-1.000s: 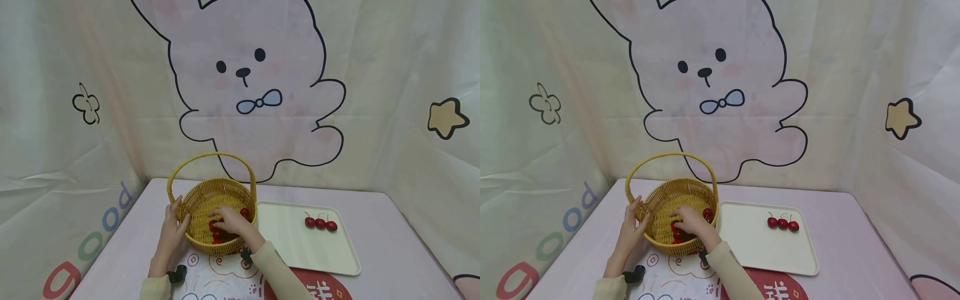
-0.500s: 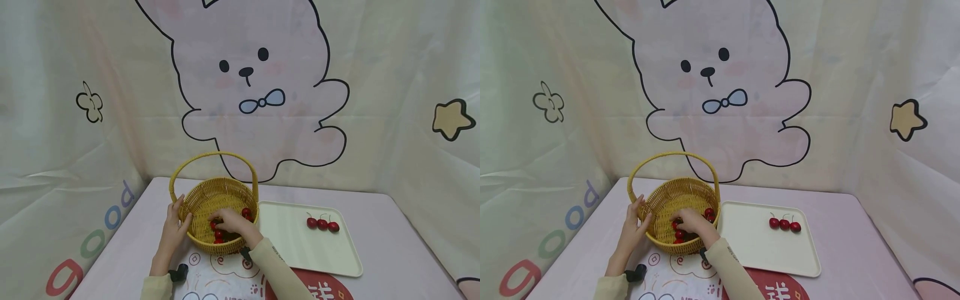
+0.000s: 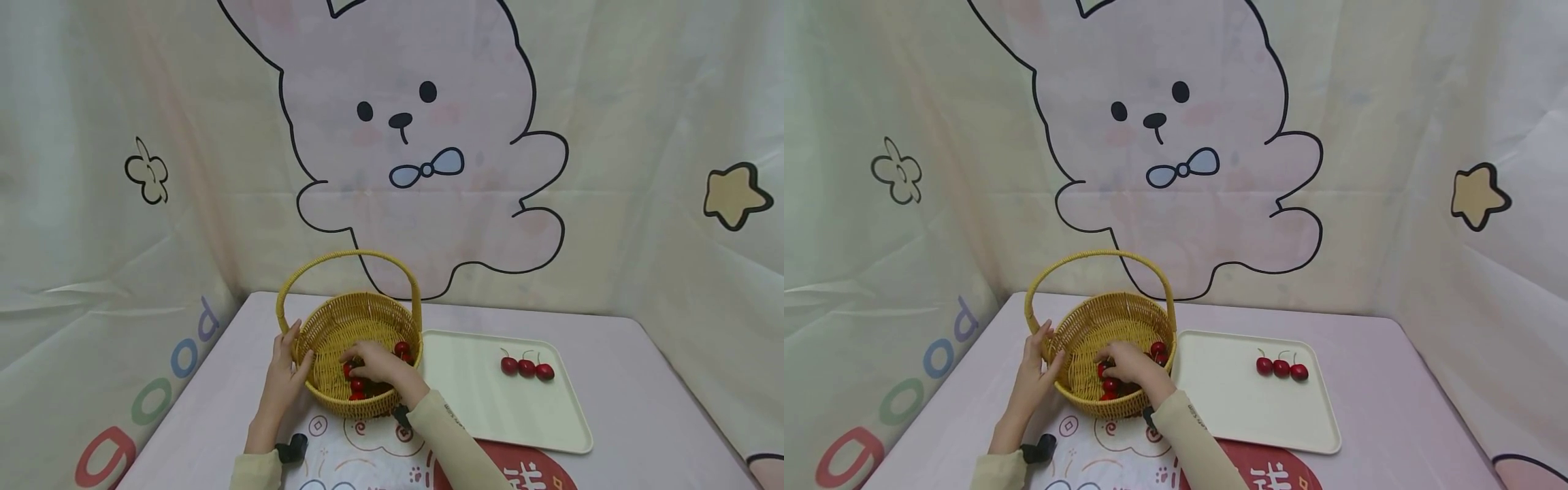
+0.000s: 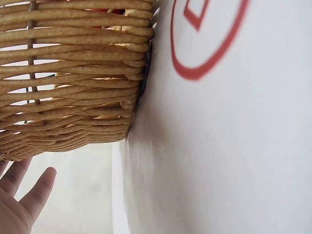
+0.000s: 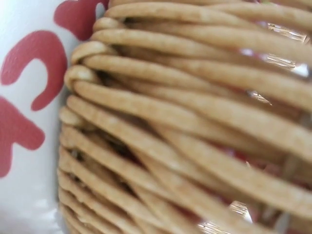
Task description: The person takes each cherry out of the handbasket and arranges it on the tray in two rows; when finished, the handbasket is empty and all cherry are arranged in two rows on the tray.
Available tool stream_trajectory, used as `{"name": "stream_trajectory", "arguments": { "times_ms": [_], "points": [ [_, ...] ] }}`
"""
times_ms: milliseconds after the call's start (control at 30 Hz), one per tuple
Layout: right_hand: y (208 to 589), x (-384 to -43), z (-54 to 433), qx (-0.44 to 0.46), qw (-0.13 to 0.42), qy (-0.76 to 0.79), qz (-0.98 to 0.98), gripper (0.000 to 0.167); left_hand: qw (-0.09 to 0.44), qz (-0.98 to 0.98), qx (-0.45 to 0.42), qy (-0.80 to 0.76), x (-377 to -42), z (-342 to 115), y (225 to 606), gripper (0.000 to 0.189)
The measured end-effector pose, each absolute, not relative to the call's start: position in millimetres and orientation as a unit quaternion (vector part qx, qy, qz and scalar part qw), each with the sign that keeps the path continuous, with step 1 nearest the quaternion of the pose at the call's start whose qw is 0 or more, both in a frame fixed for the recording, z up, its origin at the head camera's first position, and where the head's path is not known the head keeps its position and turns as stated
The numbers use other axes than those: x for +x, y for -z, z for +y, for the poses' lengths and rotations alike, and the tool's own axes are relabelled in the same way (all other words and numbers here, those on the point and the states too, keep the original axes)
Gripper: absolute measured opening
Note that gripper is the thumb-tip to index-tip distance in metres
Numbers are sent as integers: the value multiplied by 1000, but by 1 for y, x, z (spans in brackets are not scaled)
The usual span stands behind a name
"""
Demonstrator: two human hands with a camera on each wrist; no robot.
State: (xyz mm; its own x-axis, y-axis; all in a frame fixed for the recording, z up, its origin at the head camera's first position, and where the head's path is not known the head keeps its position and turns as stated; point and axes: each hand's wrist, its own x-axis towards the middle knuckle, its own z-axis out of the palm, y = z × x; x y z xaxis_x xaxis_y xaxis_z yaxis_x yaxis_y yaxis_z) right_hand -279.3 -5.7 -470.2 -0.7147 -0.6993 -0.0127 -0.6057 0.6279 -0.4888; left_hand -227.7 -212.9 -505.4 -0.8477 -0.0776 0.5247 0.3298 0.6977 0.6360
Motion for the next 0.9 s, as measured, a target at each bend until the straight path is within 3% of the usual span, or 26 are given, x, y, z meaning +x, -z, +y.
{"name": "stream_trajectory", "arguments": {
  "times_ms": [900],
  "points": [
    [459,-273,5,-339,38,395,853,28,273,-879,-70,384,-227,-212,506,68]
  ]
}}
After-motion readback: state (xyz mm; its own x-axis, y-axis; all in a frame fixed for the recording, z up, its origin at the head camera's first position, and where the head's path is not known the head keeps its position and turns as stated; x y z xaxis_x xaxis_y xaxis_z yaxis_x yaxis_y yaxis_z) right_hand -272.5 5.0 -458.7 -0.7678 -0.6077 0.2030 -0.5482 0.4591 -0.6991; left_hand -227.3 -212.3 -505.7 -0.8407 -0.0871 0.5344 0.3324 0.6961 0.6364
